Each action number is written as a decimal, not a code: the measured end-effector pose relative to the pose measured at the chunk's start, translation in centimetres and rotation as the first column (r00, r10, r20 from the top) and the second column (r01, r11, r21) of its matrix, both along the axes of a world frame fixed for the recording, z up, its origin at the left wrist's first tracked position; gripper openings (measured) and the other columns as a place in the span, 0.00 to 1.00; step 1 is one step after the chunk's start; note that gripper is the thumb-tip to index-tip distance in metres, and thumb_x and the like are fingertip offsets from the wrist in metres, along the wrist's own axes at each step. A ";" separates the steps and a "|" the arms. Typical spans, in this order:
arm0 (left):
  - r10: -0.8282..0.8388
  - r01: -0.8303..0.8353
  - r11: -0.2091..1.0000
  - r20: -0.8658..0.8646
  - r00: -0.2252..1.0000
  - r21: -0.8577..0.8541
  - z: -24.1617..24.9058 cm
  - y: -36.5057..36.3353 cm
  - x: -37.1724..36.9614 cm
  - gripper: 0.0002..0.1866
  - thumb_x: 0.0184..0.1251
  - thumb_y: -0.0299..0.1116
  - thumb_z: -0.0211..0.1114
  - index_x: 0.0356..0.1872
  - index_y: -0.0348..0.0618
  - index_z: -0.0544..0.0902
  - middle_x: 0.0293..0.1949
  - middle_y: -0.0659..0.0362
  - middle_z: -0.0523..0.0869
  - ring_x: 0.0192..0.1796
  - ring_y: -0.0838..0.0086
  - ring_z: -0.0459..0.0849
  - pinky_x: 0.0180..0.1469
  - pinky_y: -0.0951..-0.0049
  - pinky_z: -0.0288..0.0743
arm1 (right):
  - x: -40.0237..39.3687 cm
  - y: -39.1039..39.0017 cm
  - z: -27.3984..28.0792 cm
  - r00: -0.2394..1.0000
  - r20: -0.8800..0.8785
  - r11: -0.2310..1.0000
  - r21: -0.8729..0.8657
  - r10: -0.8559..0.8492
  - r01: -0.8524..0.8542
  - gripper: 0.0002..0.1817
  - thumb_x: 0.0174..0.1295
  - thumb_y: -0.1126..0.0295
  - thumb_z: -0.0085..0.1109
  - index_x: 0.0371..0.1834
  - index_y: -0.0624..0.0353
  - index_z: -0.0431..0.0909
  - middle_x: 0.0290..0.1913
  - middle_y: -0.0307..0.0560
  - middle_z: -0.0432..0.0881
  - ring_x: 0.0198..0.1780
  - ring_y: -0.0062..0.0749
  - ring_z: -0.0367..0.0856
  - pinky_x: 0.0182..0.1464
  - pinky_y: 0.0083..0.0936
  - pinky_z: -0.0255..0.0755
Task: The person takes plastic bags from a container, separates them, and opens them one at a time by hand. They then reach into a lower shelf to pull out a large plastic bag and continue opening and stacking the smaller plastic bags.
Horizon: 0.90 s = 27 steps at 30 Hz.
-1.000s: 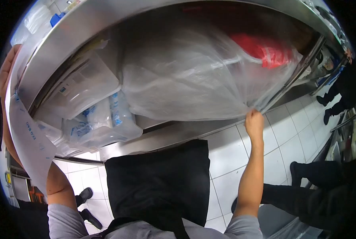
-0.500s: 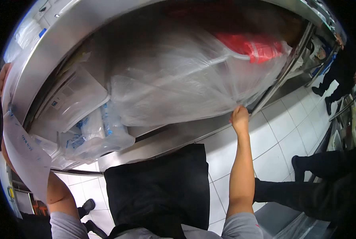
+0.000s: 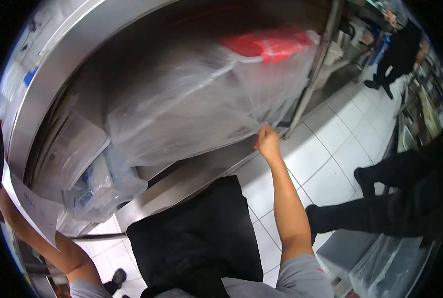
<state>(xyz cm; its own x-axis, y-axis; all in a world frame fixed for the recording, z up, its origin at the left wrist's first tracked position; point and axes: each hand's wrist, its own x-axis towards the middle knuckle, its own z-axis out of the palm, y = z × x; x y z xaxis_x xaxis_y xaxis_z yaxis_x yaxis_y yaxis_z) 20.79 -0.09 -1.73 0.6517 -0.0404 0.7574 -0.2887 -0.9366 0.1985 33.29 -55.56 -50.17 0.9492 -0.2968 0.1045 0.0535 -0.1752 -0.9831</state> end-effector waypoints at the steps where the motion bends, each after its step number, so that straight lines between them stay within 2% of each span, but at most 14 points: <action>1: 0.002 -0.002 1.000 0.003 1.000 0.004 0.0 0.1 0.1 0.29 0.80 0.49 0.58 0.72 0.40 0.76 0.65 0.49 0.82 0.63 0.62 0.84 0.68 0.63 0.76 | -0.8 -0.3 1.8 0.998 -0.056 0.999 0.046 0.007 -0.005 0.18 0.79 0.65 0.45 0.31 0.65 0.73 0.22 0.46 0.76 0.20 0.30 0.76 0.25 0.30 0.78; 4: 0.010 -0.010 1.000 0.008 1.000 0.016 0.0 0.4 0.5 0.29 0.80 0.50 0.56 0.72 0.41 0.75 0.65 0.49 0.82 0.62 0.62 0.84 0.67 0.63 0.77 | -2.3 -1.8 4.2 0.992 -0.117 0.996 -0.059 0.054 -0.061 0.18 0.79 0.64 0.45 0.32 0.64 0.76 0.23 0.46 0.79 0.19 0.30 0.77 0.26 0.30 0.76; 5: 0.007 -0.007 1.000 0.008 1.000 0.017 0.1 0.3 0.6 0.30 0.81 0.50 0.56 0.72 0.41 0.75 0.65 0.49 0.82 0.62 0.62 0.84 0.67 0.63 0.77 | -3.1 -1.8 5.3 0.984 -0.171 0.998 -0.033 0.046 -0.052 0.17 0.79 0.65 0.46 0.36 0.64 0.80 0.27 0.42 0.82 0.24 0.25 0.77 0.30 0.25 0.74; 9: 0.010 -0.010 1.000 0.017 1.000 0.025 0.5 -0.2 0.8 0.30 0.82 0.52 0.54 0.73 0.41 0.75 0.65 0.49 0.82 0.62 0.61 0.84 0.66 0.62 0.77 | -5.9 0.6 10.5 0.951 0.295 0.995 0.061 -0.090 0.076 0.13 0.78 0.72 0.46 0.46 0.65 0.83 0.31 0.38 0.81 0.35 0.16 0.76 0.39 0.22 0.72; 11: 0.012 -0.013 0.999 0.025 1.000 0.039 0.6 -0.5 1.0 0.30 0.82 0.52 0.53 0.73 0.41 0.75 0.65 0.49 0.82 0.62 0.61 0.84 0.66 0.61 0.77 | -7.7 3.4 17.0 0.894 0.448 0.980 0.182 -0.007 -0.083 0.12 0.78 0.70 0.51 0.54 0.64 0.82 0.35 0.38 0.81 0.39 0.17 0.76 0.43 0.22 0.71; 13: 0.036 -0.040 0.995 0.049 0.998 0.091 0.8 -0.4 1.1 0.31 0.82 0.53 0.52 0.73 0.41 0.74 0.65 0.49 0.82 0.61 0.61 0.84 0.65 0.61 0.77 | -6.4 6.2 21.7 0.783 0.617 0.990 0.053 0.072 -0.132 0.14 0.76 0.65 0.59 0.56 0.64 0.80 0.38 0.41 0.78 0.40 0.25 0.75 0.46 0.26 0.72; 14: 0.056 -0.066 0.987 0.072 0.996 0.145 0.9 -0.1 1.2 0.31 0.83 0.53 0.52 0.73 0.41 0.74 0.65 0.49 0.82 0.61 0.61 0.84 0.65 0.61 0.77 | -6.2 6.6 24.6 0.852 0.498 0.978 -0.196 0.159 -0.068 0.20 0.72 0.62 0.63 0.59 0.66 0.76 0.43 0.49 0.79 0.46 0.37 0.80 0.51 0.34 0.74; 15: 0.089 -0.123 0.958 0.138 0.987 0.261 1.0 0.4 1.1 0.31 0.83 0.54 0.51 0.73 0.41 0.74 0.65 0.49 0.82 0.61 0.61 0.84 0.65 0.61 0.77 | -4.0 8.2 25.0 0.759 0.630 0.971 -0.240 0.165 -0.012 0.29 0.68 0.59 0.66 0.64 0.67 0.72 0.50 0.61 0.81 0.54 0.56 0.80 0.58 0.42 0.74; 17: 0.114 -0.150 0.960 0.157 0.981 0.237 0.9 -0.8 0.7 0.31 0.83 0.54 0.51 0.73 0.41 0.74 0.65 0.49 0.82 0.61 0.61 0.84 0.65 0.60 0.78 | -0.4 12.1 26.4 0.621 0.781 0.907 -0.307 0.066 0.290 0.30 0.67 0.55 0.68 0.66 0.63 0.74 0.55 0.65 0.81 0.62 0.59 0.77 0.64 0.45 0.73; 18: 0.102 -0.093 0.985 0.051 0.993 -0.148 0.2 -3.6 0.1 0.30 0.84 0.54 0.50 0.72 0.40 0.75 0.64 0.49 0.83 0.60 0.62 0.84 0.65 0.61 0.77 | -0.2 12.9 28.3 0.761 0.633 0.902 -0.400 0.143 0.163 0.33 0.66 0.55 0.67 0.67 0.67 0.73 0.58 0.71 0.78 0.65 0.62 0.74 0.65 0.48 0.72; 19: 0.005 -0.006 0.997 -0.011 1.000 -0.083 0.9 -2.0 0.5 0.25 0.85 0.50 0.54 0.64 0.38 0.79 0.53 0.51 0.85 0.51 0.70 0.83 0.58 0.69 0.77 | -0.1 13.6 30.1 0.861 0.458 0.885 -0.464 0.221 0.019 0.35 0.66 0.55 0.67 0.68 0.71 0.71 0.62 0.76 0.76 0.68 0.66 0.72 0.66 0.52 0.71; 22: -0.126 0.117 0.991 -0.158 0.979 -0.064 1.8 -3.0 0.1 0.17 0.86 0.43 0.53 0.48 0.40 0.81 0.36 0.60 0.80 0.41 0.78 0.75 0.47 0.77 0.71 | 1.9 16.7 30.7 0.904 0.248 0.762 -0.636 0.349 -0.120 0.39 0.66 0.58 0.65 0.70 0.80 0.65 0.65 0.80 0.72 0.70 0.67 0.69 0.73 0.55 0.63; 24: -0.128 0.120 0.987 -0.072 0.989 -0.104 1.1 -5.4 0.1 0.15 0.87 0.41 0.53 0.38 0.42 0.74 0.30 0.64 0.70 0.35 0.81 0.67 0.40 0.78 0.64 | 1.0 19.1 29.7 0.898 0.293 0.750 -0.659 0.328 -0.058 0.35 0.64 0.62 0.63 0.67 0.79 0.68 0.66 0.76 0.73 0.72 0.66 0.67 0.76 0.55 0.57; 27: -0.146 0.135 0.986 -0.114 0.983 -0.097 1.3 -5.0 -0.2 0.15 0.87 0.40 0.52 0.38 0.41 0.74 0.30 0.64 0.68 0.35 0.80 0.66 0.40 0.77 0.63 | 0.3 22.4 26.4 0.838 0.507 0.840 -0.529 0.200 0.119 0.33 0.63 0.64 0.61 0.66 0.80 0.69 0.68 0.74 0.71 0.76 0.66 0.63 0.80 0.54 0.49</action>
<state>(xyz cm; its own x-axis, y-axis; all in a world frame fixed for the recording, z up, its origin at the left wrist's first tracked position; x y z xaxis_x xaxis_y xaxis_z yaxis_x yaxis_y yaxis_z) 20.60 -5.11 -0.42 0.7308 -0.0740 0.6785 -0.3850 -0.8655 0.3203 33.58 -33.20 -23.79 0.7045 -0.0065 0.7097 0.5474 -0.6314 -0.5492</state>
